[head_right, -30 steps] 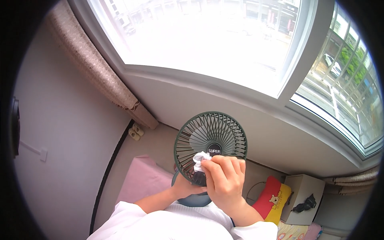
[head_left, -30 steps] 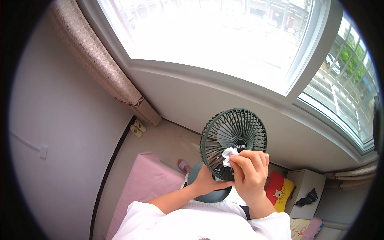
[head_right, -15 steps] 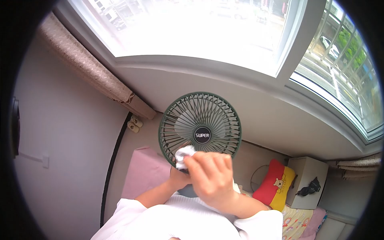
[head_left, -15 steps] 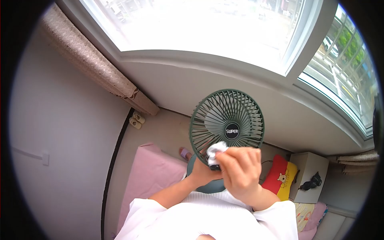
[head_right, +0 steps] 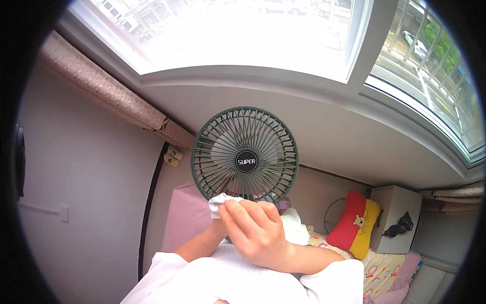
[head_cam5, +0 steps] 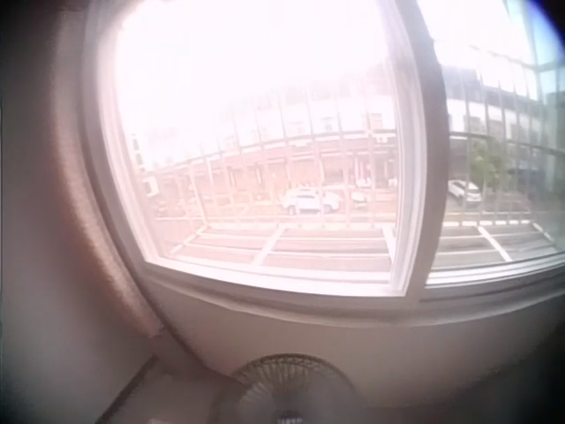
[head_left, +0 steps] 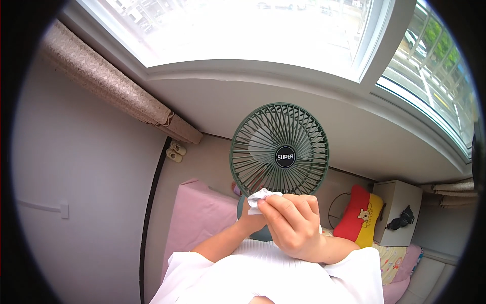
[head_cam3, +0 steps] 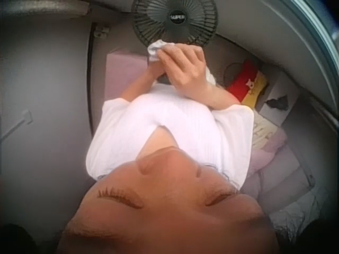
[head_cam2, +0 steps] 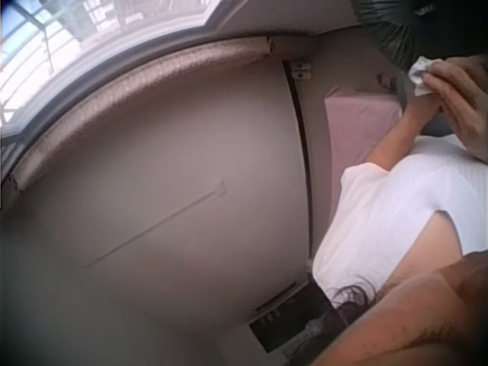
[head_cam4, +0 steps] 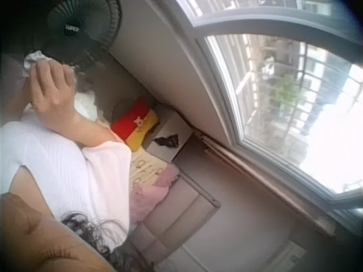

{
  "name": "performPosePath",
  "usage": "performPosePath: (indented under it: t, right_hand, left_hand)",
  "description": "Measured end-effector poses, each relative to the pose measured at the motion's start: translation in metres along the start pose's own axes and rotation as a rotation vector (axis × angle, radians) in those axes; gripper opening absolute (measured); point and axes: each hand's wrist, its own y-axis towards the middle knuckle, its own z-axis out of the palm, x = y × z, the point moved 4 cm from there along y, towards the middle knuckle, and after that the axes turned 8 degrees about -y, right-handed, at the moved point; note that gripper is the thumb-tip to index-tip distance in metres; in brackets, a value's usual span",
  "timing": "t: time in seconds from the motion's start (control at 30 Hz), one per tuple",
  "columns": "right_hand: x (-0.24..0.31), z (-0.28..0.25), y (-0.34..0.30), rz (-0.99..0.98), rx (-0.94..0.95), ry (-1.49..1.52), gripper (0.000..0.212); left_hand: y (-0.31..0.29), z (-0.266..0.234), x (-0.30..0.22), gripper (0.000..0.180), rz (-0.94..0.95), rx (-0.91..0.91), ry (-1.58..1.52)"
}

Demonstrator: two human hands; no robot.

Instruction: The person cleans a small portable fan by wiping its front grille and outer casing with a wipe.

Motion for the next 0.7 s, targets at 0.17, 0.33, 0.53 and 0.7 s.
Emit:
performPosePath:
  t: [0.17, 0.33, 0.53, 0.7]
  right_hand:
    - [-0.035, -0.003, 0.024, 0.116, -0.061, 0.0, 0.021]
    - [-0.013, -0.006, 0.012, 0.054, -0.011, 0.029, 0.028]
    - [-0.03, -0.005, 0.018, 0.015, -0.027, 0.06, 0.031]
    - [-0.029, -0.011, 0.03, 0.004, -0.099, -0.034, 0.032]
  left_hand:
    - [0.003, 0.012, -0.062, 0.078, 0.127, -0.003, 0.121]
    - [0.001, 0.009, -0.013, 0.056, 0.142, -0.022, -0.036]
    - [0.009, 0.018, -0.058, 0.061, 0.121, -0.047, -0.057]
    - [0.005, 0.024, -0.071, 0.085, 0.247, 0.035, 0.138]
